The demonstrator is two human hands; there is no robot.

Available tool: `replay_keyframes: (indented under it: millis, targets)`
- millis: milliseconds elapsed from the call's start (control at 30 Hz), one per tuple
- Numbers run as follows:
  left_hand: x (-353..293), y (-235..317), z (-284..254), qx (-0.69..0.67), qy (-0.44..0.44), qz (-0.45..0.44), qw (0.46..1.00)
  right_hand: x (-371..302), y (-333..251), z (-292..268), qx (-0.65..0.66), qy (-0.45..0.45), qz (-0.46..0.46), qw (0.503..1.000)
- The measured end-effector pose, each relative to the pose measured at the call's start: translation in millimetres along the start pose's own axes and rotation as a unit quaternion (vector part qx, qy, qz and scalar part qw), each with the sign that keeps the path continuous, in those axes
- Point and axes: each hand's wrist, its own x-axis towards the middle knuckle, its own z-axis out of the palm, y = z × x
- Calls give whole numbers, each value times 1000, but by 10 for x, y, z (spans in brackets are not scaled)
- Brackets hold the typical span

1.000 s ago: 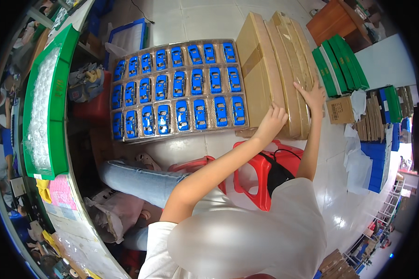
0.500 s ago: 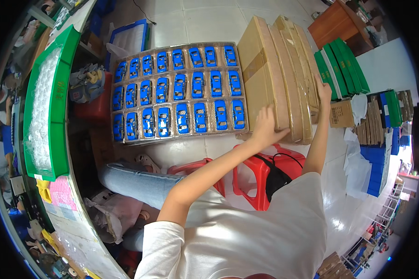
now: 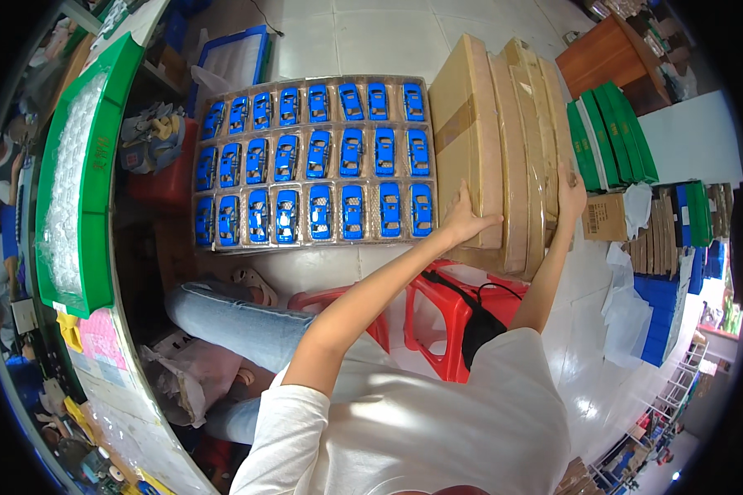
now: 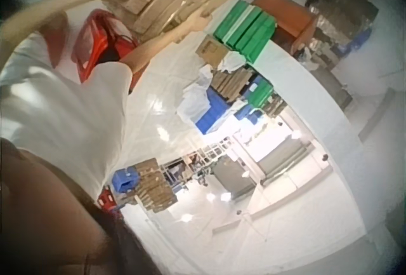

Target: The person assembles toy car bodies by inserting clear plastic window pieces into car shells by hand and trimming the pieces using pliers.

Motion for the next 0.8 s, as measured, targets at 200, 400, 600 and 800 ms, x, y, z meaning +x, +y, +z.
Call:
replay_keyframes:
  millis: [200, 400, 600, 800]
  targets:
    - [50, 15, -56, -10, -52, -6, 999, -161, -77, -112, -18, -4, 37, 999]
    - [29, 103, -1, -2, -28, -12, 1000, 46, -173, -27, -61, -21, -1, 998]
    - [28, 89, 55, -55, 26, 7, 998, 197, -440, 34, -72, -38, -47, 996]
    - [-93, -78, -89, -79, 44, 46, 995, -112, -434, 132, -72, -17, -67, 995]
